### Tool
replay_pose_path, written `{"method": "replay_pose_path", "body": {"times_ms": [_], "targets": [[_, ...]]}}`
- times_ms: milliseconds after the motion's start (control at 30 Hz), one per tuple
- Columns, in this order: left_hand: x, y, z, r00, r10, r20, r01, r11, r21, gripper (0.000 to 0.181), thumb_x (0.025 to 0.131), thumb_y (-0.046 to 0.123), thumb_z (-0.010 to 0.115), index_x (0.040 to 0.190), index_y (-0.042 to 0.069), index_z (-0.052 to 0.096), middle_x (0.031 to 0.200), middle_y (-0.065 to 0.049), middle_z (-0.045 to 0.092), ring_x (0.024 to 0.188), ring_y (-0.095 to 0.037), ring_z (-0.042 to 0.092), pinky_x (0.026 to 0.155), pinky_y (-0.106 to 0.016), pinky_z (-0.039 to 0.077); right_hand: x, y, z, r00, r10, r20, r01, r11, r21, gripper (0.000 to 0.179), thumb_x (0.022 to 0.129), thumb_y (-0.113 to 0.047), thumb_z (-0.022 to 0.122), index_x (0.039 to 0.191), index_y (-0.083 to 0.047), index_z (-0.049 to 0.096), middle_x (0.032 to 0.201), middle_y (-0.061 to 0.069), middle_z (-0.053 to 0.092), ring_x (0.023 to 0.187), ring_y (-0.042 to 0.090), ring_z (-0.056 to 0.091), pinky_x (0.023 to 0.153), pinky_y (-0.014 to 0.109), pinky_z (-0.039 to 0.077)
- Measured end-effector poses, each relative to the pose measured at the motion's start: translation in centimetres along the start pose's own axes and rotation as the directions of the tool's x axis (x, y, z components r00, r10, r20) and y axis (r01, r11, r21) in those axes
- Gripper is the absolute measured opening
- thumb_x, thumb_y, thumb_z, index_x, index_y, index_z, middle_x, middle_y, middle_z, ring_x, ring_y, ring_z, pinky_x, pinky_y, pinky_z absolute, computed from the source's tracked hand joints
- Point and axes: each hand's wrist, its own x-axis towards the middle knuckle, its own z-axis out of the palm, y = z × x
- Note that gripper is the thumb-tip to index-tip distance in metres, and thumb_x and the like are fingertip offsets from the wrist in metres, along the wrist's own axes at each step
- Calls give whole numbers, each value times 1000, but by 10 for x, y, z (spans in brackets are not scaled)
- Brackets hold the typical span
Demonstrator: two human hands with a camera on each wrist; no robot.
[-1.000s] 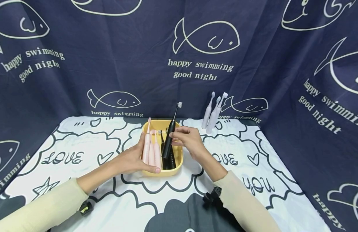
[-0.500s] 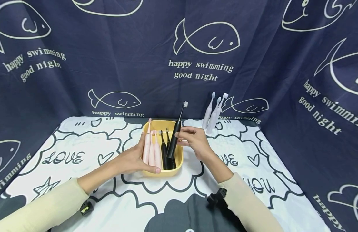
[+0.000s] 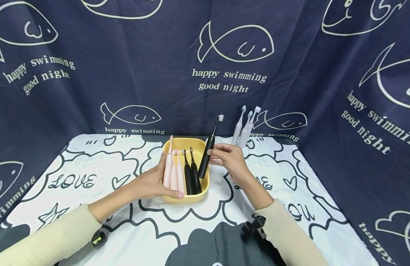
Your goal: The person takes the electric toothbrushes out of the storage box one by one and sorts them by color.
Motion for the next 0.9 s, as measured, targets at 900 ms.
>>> {"method": "replay_pose_path", "body": {"times_ms": [900], "targets": [[-1,0,-1,1000,9,0,-9,1000,-7,182,59,87,96,180,15,-17,181,-23,40,153,-34,58,124,-54,51,-3,-10,-44,994,-87,-67,85,996,-35,16,102,4,72,106,-9,80,94,-6,82,86,10,82,87,31,69]]}}
